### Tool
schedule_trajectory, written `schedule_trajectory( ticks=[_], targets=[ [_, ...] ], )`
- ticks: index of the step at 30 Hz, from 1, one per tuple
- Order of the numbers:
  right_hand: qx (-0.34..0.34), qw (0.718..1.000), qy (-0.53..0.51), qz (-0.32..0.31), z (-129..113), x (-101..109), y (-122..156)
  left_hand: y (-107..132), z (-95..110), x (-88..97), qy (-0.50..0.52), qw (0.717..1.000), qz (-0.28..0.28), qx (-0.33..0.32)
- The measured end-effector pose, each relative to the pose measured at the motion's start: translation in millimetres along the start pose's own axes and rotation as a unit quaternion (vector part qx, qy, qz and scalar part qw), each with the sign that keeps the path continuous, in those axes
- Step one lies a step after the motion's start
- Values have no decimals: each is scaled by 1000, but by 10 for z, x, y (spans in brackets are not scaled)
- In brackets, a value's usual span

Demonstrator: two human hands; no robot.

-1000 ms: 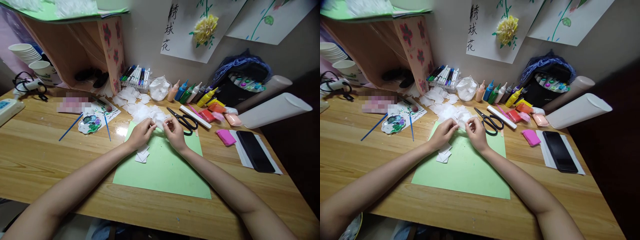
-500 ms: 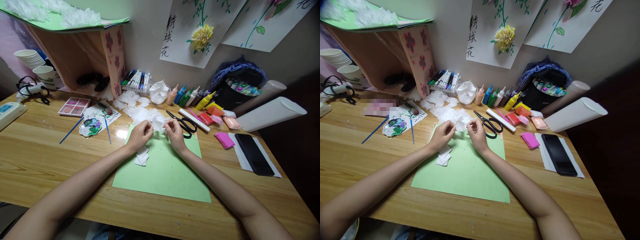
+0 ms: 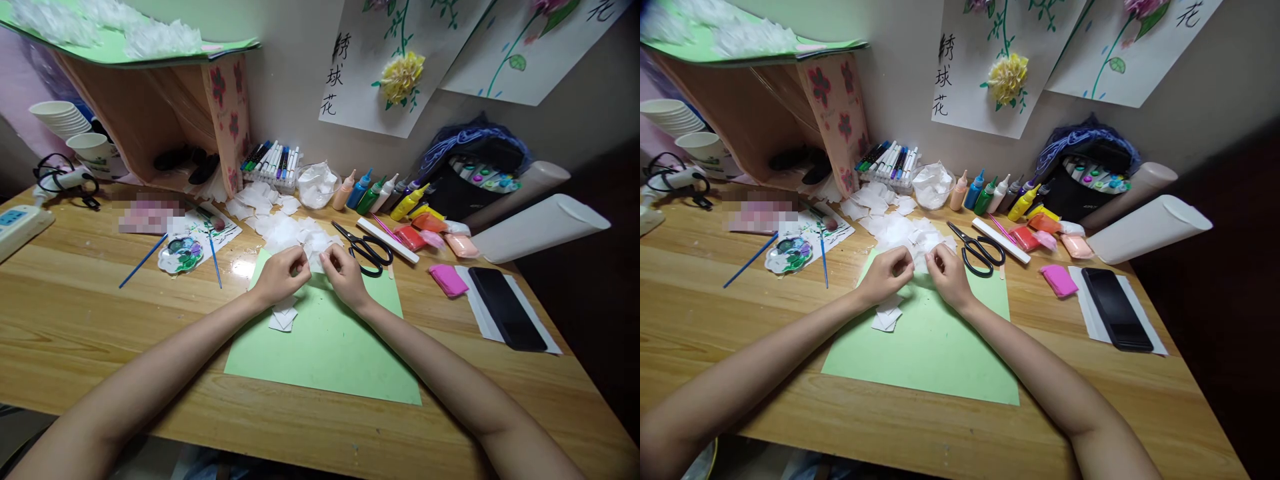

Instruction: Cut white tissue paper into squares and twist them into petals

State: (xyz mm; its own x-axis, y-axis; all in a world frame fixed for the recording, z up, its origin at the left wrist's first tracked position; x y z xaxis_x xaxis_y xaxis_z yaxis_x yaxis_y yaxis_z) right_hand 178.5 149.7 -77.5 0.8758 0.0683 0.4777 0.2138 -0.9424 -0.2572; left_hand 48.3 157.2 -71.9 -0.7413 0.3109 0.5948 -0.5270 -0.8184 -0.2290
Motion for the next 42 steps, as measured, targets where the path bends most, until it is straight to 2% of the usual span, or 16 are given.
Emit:
schedule_trajectory(
  ticks=[7,13,16,19,23,29,32,35,39,42],
  targets=[
    [-34,992,-112,40,156,61,2,-12,-66,58,47,998,40,33],
    [-75,976,-176,106,341,152,-21,2,-156,133,61,991,86,84],
    [-73,977,-178,95,334,144,-38,23,-241,175,33,985,121,122],
    [-57,982,-168,66,268,107,-39,26,-296,170,2,982,127,138],
    [-41,987,-152,36,212,62,-33,16,-260,138,0,988,110,111],
    [-21,994,-104,-14,110,-4,-22,16,-45,106,-30,996,76,33],
    [-12,997,-75,-26,49,-24,-7,19,-8,94,-51,996,73,14],
    [-19,997,-80,12,78,31,-3,18,-59,117,-32,995,92,21],
    [-51,989,-108,89,246,167,-31,22,-195,186,-3,988,136,72],
    [-66,988,-62,127,332,256,-61,26,-245,209,-18,984,151,95]
  ],
)
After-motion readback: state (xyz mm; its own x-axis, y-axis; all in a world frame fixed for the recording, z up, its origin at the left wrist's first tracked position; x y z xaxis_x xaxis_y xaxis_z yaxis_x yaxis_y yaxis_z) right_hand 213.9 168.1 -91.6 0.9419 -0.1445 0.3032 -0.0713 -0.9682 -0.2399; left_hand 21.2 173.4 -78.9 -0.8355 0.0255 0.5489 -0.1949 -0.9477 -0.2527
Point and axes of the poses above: each hand's wrist, its own y-axis away from the middle knuckle, its own x-axis out of the back of the hand, z = x × y, the point moved 7 cm from there along -y, towards the middle knuckle, and after that the axes turned 8 degrees about -z, right-handed, at the moved point
